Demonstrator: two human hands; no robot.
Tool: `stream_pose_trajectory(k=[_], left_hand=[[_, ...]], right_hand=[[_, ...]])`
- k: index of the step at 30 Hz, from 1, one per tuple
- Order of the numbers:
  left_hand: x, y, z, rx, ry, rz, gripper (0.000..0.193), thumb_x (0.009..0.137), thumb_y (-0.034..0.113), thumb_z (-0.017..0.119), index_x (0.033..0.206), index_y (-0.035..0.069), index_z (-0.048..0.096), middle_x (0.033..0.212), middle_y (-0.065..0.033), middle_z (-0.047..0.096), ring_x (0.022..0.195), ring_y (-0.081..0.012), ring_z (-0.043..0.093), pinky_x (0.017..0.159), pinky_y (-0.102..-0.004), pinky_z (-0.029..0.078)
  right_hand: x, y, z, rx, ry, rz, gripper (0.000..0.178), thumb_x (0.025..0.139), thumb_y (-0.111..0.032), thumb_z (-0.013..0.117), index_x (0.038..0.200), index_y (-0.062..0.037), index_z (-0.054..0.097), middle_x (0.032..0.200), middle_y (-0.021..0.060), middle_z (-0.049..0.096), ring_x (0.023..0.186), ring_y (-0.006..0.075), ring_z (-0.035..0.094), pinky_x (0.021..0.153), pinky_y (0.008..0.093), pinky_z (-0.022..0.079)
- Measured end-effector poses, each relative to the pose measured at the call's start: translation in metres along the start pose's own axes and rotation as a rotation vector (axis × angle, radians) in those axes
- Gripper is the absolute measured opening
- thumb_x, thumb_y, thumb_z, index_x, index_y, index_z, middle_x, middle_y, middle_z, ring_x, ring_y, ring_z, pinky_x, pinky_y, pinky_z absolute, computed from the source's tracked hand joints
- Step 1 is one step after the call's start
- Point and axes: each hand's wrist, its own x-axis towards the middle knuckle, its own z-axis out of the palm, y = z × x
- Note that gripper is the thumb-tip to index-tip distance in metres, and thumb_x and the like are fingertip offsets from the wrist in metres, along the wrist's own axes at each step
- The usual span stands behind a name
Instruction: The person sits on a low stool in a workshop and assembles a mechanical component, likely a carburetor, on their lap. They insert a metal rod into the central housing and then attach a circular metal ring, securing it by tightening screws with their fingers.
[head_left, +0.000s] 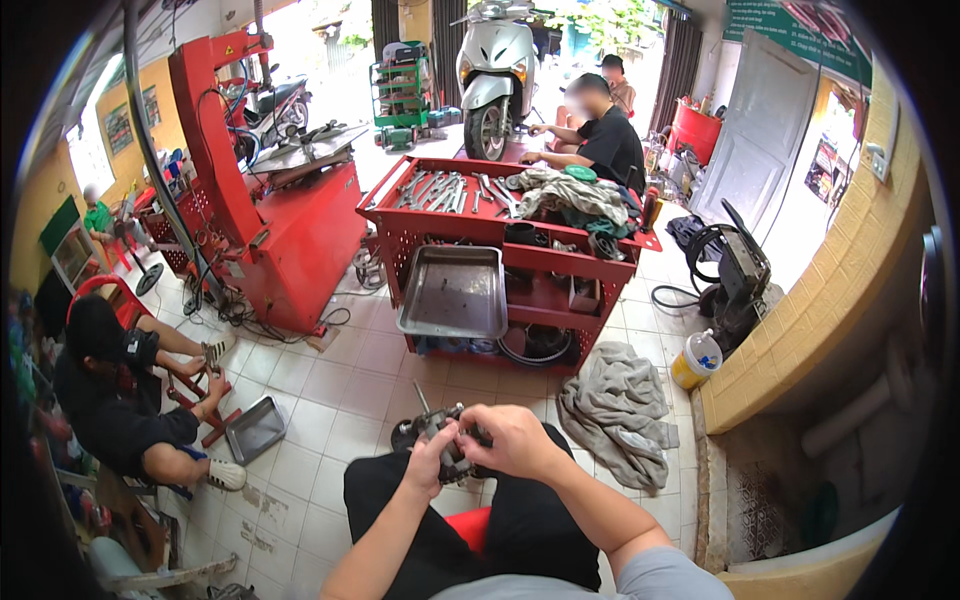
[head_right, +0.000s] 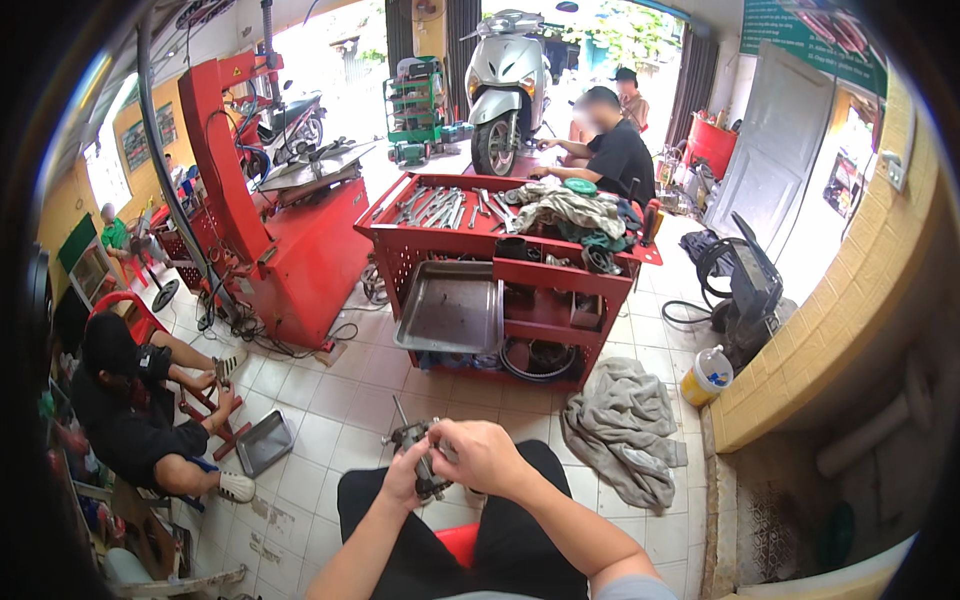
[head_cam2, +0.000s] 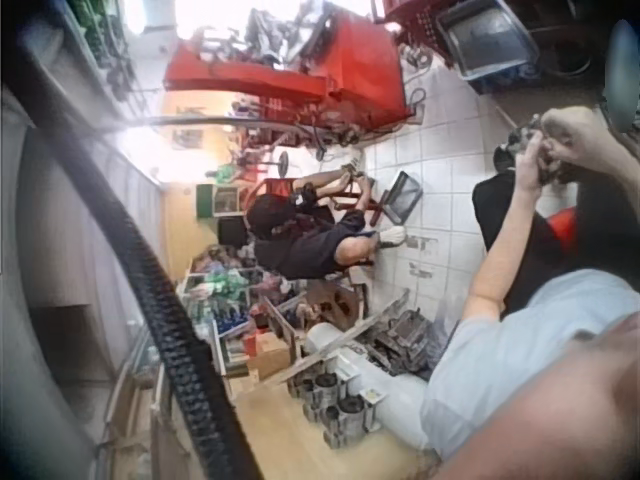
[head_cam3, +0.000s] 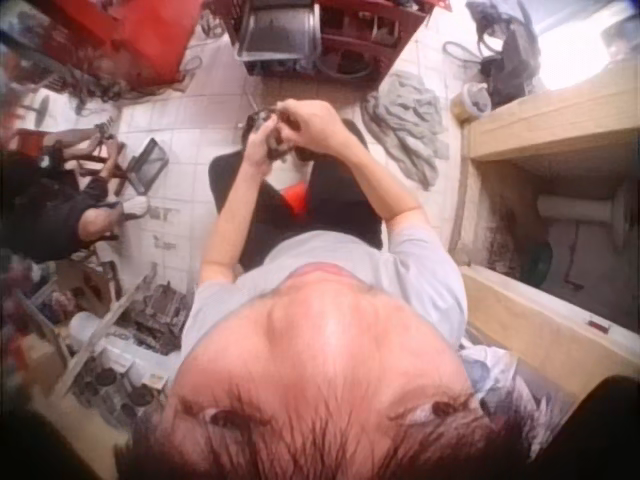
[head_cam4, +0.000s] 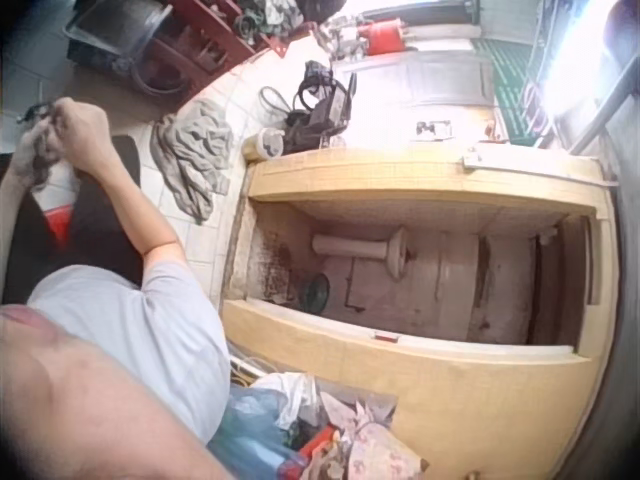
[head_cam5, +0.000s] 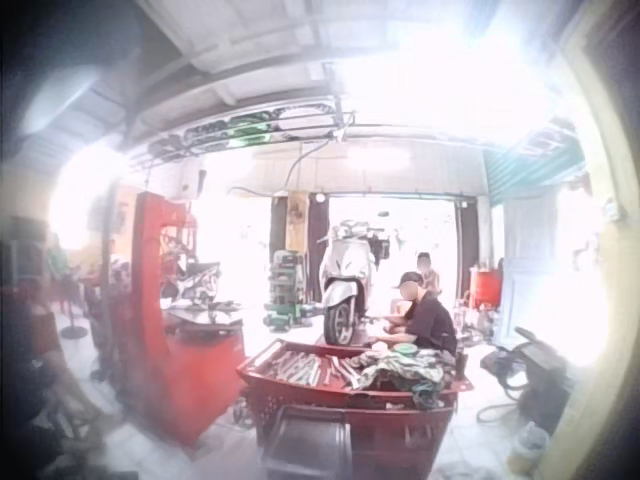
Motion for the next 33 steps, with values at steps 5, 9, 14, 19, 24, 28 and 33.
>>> stream_pose_trajectory(k=[5, 9, 14, 19, 24, 28, 33], left_hand=[[-0.047, 0.002, 0.035, -0.118, 0.039, -0.038, 0.022, 0.091, 0.02, 0.057, 0.109, 0.007, 0.058, 0.097, -0.0056, 0.066, 0.085, -0.0167, 0.067, 0.076, -0.032, 0.057], [-0.067, 0.009, 0.05, -0.143, 0.052, -0.014, 0.014, 0.092, 0.016, 0.058, 0.103, 0.008, 0.059, 0.095, -0.0066, 0.066, 0.085, -0.0176, 0.067, 0.075, -0.0324, 0.057], [-0.073, 0.01, 0.054, 0.024, 0.012, 0.081, 0.015, 0.089, 0.006, 0.062, 0.103, 0.007, 0.059, 0.095, -0.0076, 0.066, 0.086, -0.0186, 0.067, 0.074, -0.0321, 0.057], [-0.072, 0.017, 0.057, -0.052, -0.039, -0.004, 0.02, 0.087, 0.003, 0.065, 0.106, 0.006, 0.06, 0.096, -0.0069, 0.065, 0.085, -0.0174, 0.066, 0.078, -0.0329, 0.055], [-0.059, 0.017, 0.04, -0.031, -0.093, 0.002, 0.022, 0.086, 0.001, 0.064, 0.108, 0.005, 0.061, 0.1, -0.007, 0.065, 0.093, -0.0186, 0.066, 0.081, -0.0335, 0.056], [-0.056, 0.013, 0.027, -0.112, -0.04, -0.029, 0.024, 0.086, 0.002, 0.062, 0.11, 0.006, 0.059, 0.1, -0.008, 0.065, 0.09, -0.0196, 0.066, 0.079, -0.0354, 0.057], [-0.056, 0.003, 0.01, -0.145, 0.045, -0.047, 0.028, 0.085, 0.004, 0.063, 0.112, 0.008, 0.057, 0.098, -0.0072, 0.063, 0.083, -0.02, 0.067, 0.075, -0.037, 0.059]], right_hand=[[-0.021, -0.033, -0.011, 0.008, 0.057, 0.012, 0.021, 0.074, -0.015, 0.072, 0.09, -0.0069, 0.062, 0.07, 0.0106, 0.064, 0.063, 0.0279, 0.063, 0.058, 0.0361, 0.05], [-0.042, -0.046, -0.008, -0.062, 0.082, -0.009, 0.021, 0.073, -0.013, 0.071, 0.09, -0.0074, 0.062, 0.072, 0.0104, 0.065, 0.064, 0.0277, 0.064, 0.058, 0.0365, 0.05], [-0.052, -0.051, -0.017, -0.115, 0.031, -0.005, 0.019, 0.075, -0.014, 0.069, 0.091, -0.0074, 0.062, 0.074, 0.0097, 0.066, 0.068, 0.0279, 0.066, 0.06, 0.0372, 0.052], [-0.052, -0.036, -0.016, -0.1, -0.014, 0.009, 0.02, 0.075, -0.014, 0.07, 0.093, -0.0065, 0.064, 0.075, 0.0099, 0.066, 0.068, 0.0282, 0.066, 0.06, 0.0366, 0.052], [-0.04, -0.021, 0.001, -0.026, -0.1, 0.008, 0.018, 0.076, -0.014, 0.066, 0.091, -0.0065, 0.063, 0.076, 0.0092, 0.067, 0.071, 0.028, 0.066, 0.062, 0.0377, 0.053], [-0.039, -0.005, 0.017, 0.109, -0.126, 0.022, 0.021, 0.078, -0.016, 0.069, 0.096, -0.0057, 0.064, 0.076, 0.0101, 0.066, 0.066, 0.0282, 0.064, 0.06, 0.0372, 0.051], [-0.043, 0.015, 0.03, 0.432, -0.337, 0.303, 0.024, 0.084, -0.014, 0.069, 0.106, -0.0041, 0.066, 0.077, 0.0066, 0.067, 0.066, 0.0141, 0.064, 0.06, 0.0292, 0.049]])
